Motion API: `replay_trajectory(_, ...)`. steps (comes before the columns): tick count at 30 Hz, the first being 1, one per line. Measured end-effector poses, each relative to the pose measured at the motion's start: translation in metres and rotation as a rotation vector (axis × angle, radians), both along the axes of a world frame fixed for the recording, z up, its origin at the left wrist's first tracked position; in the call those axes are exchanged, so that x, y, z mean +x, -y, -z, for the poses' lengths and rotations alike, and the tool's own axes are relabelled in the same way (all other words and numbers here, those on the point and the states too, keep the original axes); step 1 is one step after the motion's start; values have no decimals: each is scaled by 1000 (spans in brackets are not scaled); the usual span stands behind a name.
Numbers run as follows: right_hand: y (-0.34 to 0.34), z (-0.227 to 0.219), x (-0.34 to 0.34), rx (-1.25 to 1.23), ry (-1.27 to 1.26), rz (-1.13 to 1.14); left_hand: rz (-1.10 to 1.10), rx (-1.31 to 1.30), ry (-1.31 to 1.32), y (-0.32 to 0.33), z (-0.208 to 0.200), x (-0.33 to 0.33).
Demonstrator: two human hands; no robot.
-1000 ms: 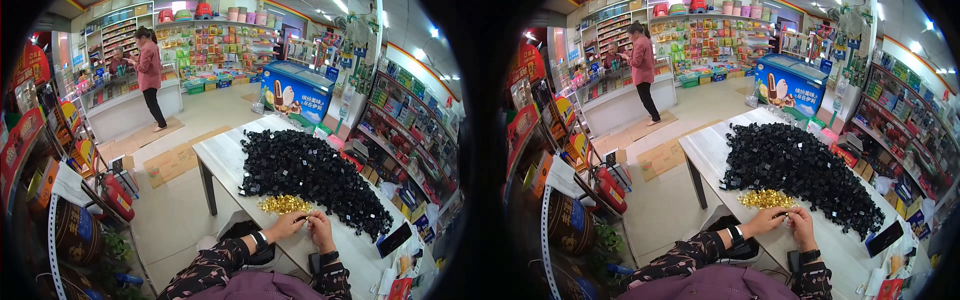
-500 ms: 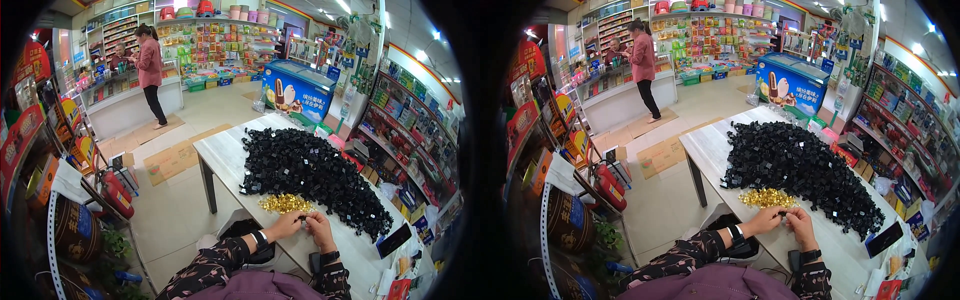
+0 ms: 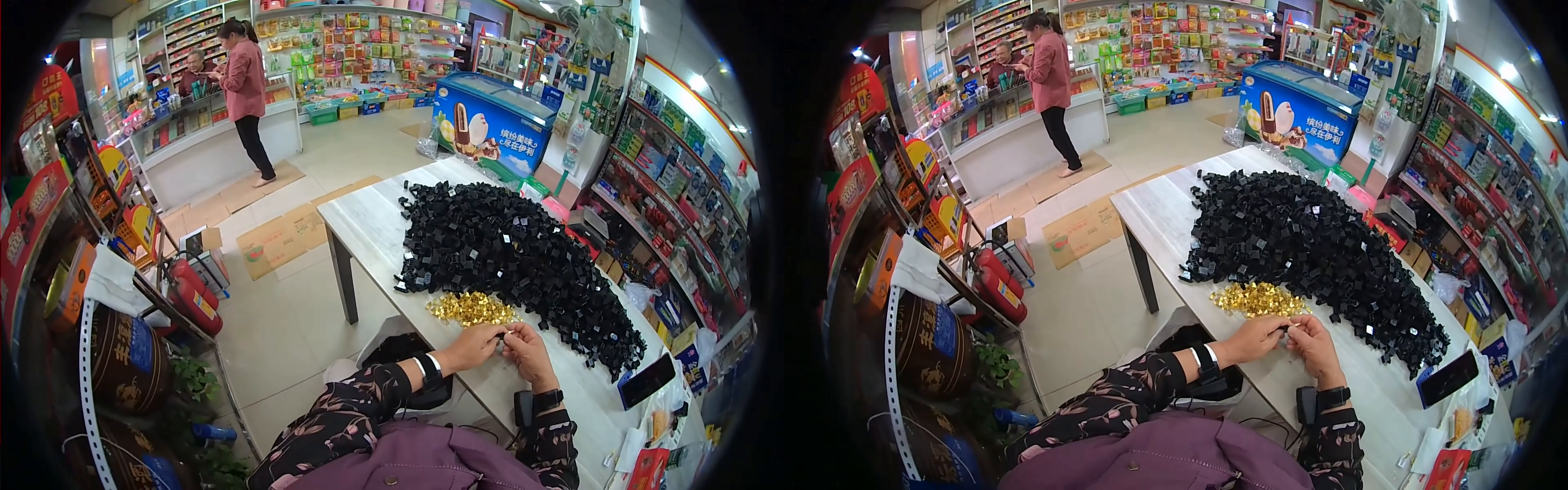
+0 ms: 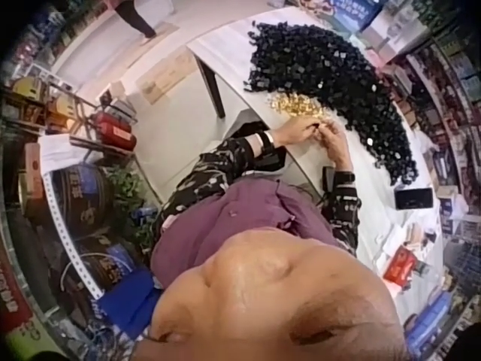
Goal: The person assembles components by hand by picking up a black plastic piece and a gold metal clip, fitting the clip into the plastic piece, and dropping the finished assembly into a bag. This process is repeated for several more units throughout the video.
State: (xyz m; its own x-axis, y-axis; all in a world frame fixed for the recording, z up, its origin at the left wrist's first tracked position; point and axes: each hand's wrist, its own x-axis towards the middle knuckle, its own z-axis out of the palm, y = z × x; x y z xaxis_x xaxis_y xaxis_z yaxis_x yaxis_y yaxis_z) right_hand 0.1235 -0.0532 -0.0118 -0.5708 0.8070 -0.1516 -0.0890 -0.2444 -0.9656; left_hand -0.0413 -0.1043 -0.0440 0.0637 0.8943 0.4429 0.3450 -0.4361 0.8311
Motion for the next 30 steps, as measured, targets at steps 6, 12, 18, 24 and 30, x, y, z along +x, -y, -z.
replay_trajectory(6, -4, -11, -4, -72, -13, 88, 6, -219, 376, -2, -6, -1)
replay_trajectory(12, -26, -2, -14, 612, 581, 171, -19, -235, 482, -9, -2, -6)
replay_trajectory(18, -32, 5, -7, 831, 718, 231, -11, -283, 626, -7, -14, -3)
replay_trajectory(24, -26, 5, -8, 728, 622, 270, -50, -297, 576, -11, -1, -11)
replay_trajectory(30, -23, 6, -5, 853, 616, 265, -68, -139, 430, -12, 9, 2)
